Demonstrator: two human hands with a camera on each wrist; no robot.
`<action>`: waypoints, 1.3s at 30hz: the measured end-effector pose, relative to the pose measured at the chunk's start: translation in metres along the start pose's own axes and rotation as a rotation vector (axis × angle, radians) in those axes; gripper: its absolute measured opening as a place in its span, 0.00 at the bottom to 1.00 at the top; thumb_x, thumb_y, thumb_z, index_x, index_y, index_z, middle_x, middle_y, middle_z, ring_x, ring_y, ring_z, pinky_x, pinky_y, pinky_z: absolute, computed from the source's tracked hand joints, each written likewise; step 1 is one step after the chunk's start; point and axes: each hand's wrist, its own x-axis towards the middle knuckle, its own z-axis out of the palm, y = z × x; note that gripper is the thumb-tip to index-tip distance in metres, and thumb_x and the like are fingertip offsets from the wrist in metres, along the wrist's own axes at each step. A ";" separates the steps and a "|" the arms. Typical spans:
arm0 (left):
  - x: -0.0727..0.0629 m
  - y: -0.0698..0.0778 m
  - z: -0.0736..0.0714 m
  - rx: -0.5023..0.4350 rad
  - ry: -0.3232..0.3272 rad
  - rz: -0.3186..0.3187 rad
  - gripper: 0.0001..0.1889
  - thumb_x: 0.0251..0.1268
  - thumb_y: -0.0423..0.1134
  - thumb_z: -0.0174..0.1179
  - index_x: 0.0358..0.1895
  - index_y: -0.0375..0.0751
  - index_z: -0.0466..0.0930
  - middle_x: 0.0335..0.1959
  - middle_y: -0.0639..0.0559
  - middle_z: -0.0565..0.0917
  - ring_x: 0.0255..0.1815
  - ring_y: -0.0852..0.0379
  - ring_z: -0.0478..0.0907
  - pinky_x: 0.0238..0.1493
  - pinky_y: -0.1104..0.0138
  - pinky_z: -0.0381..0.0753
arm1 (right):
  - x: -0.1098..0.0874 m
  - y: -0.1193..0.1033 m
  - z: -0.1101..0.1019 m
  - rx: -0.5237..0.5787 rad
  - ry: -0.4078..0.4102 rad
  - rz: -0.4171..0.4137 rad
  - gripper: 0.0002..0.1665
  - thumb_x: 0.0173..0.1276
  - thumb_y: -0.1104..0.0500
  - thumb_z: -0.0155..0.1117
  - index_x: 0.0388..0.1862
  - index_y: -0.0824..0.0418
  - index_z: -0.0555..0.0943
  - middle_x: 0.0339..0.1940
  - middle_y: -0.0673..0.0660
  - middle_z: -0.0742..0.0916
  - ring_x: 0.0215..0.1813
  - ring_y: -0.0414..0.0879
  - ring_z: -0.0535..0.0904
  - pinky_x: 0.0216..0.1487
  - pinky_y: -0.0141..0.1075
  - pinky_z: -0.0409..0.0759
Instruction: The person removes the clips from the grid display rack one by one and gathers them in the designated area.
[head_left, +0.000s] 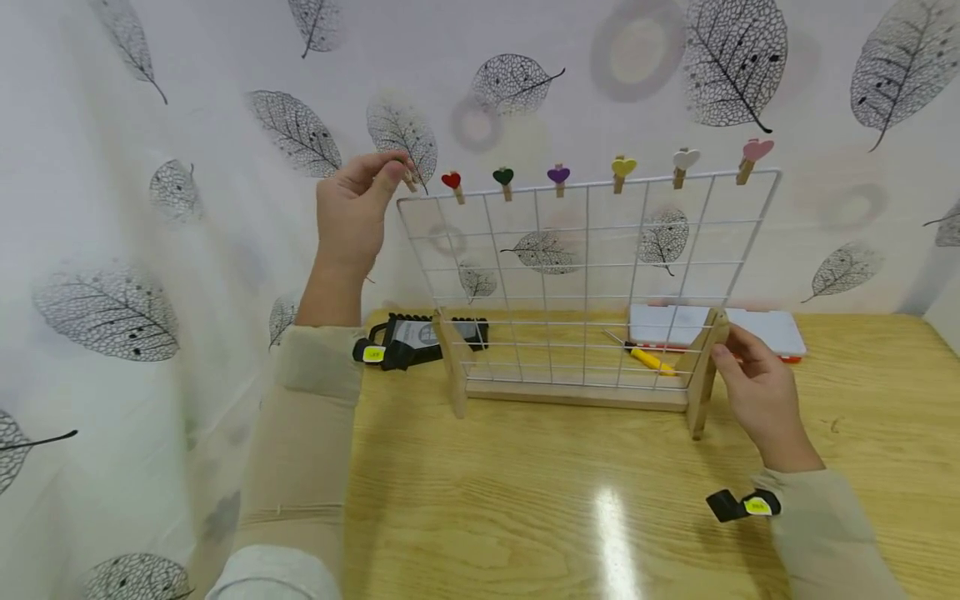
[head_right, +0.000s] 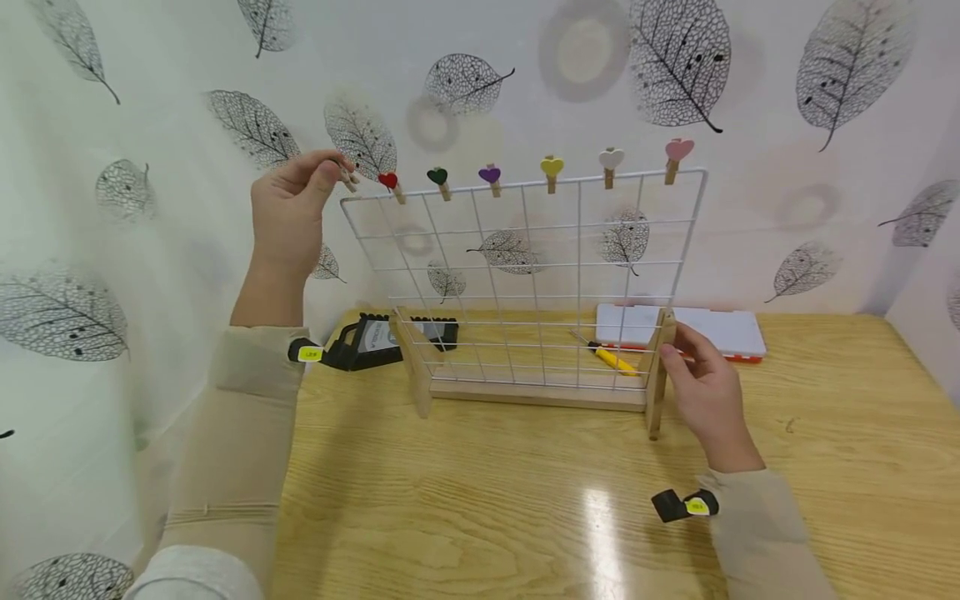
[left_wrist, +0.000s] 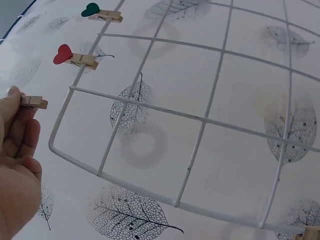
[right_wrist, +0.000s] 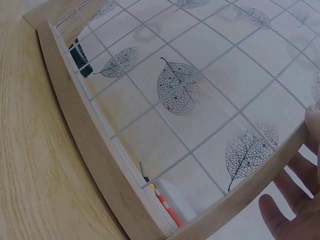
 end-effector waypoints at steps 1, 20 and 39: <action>0.000 -0.001 0.000 -0.067 0.011 0.032 0.09 0.71 0.35 0.61 0.47 0.37 0.88 0.40 0.54 0.88 0.49 0.54 0.79 0.63 0.66 0.73 | 0.000 0.000 0.000 0.001 0.001 -0.004 0.26 0.77 0.65 0.57 0.72 0.69 0.71 0.49 0.31 0.80 0.51 0.24 0.75 0.48 0.16 0.71; -0.121 -0.075 -0.039 0.217 -0.277 -0.404 0.19 0.76 0.46 0.58 0.59 0.37 0.82 0.52 0.50 0.85 0.60 0.54 0.77 0.67 0.57 0.71 | 0.005 0.000 -0.009 0.006 0.041 0.013 0.25 0.77 0.62 0.60 0.71 0.62 0.75 0.47 0.30 0.81 0.49 0.24 0.76 0.48 0.15 0.71; -0.231 -0.174 -0.017 0.244 -0.556 -0.805 0.10 0.71 0.33 0.63 0.48 0.30 0.86 0.33 0.47 0.89 0.33 0.58 0.86 0.40 0.65 0.86 | -0.002 -0.005 0.001 0.035 0.020 0.090 0.27 0.76 0.60 0.61 0.72 0.63 0.73 0.48 0.30 0.81 0.50 0.22 0.76 0.48 0.14 0.72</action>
